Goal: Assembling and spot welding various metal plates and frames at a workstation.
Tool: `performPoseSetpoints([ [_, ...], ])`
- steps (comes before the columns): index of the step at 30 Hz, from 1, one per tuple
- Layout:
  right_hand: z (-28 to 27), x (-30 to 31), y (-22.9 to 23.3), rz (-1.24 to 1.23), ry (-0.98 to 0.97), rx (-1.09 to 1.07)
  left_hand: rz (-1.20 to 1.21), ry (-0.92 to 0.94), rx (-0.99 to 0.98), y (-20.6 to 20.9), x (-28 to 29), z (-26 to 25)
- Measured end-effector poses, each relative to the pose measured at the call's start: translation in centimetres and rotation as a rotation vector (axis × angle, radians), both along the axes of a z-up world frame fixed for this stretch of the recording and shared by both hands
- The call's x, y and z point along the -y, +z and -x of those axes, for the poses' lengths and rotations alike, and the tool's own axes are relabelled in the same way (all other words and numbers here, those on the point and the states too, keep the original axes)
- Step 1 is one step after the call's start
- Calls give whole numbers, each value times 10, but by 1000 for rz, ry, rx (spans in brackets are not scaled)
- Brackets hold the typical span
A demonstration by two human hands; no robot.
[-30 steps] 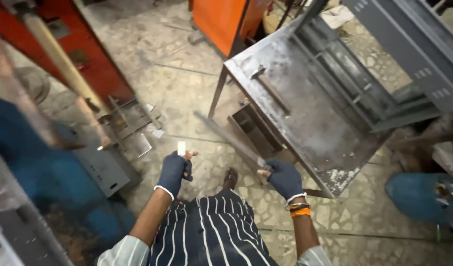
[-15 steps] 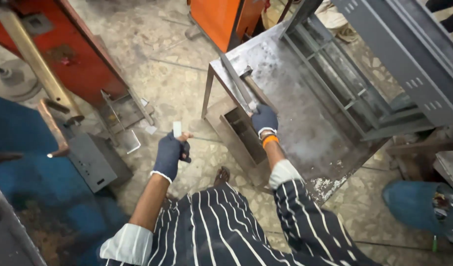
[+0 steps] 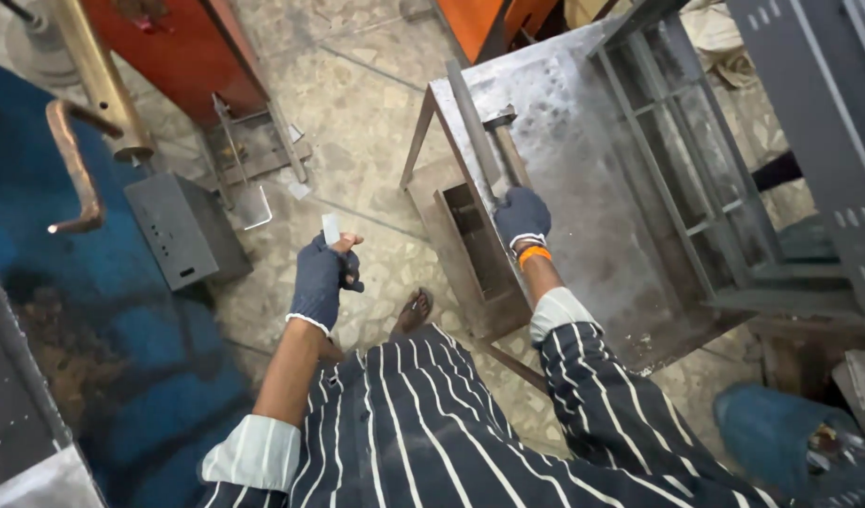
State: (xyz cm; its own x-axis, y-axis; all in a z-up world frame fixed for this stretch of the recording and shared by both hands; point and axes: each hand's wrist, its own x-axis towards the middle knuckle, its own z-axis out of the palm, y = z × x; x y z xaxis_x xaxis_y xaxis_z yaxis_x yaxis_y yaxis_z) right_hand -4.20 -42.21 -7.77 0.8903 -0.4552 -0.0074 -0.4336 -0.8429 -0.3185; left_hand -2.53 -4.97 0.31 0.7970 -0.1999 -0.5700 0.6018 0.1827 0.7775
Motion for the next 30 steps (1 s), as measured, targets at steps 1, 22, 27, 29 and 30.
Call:
performPoseSetpoints([
  [1, 4, -4, -2, -3, 9, -5, -3, 9, -5, 0, -1, 2],
  [22, -44, -254, -18, -211, 437, 234, -35, 277, 69, 0, -196, 11],
  [27, -46, -398, -79, -579, 898, -51, -110, 439, 109, -16, -275, 31],
  [29, -34, -462, -63, -589, 1056, -54, -155, 482, 147, -39, -311, 39],
  [30, -29, -494, -55, -597, 1203, -47, -200, 512, 190, -50, -330, 41],
])
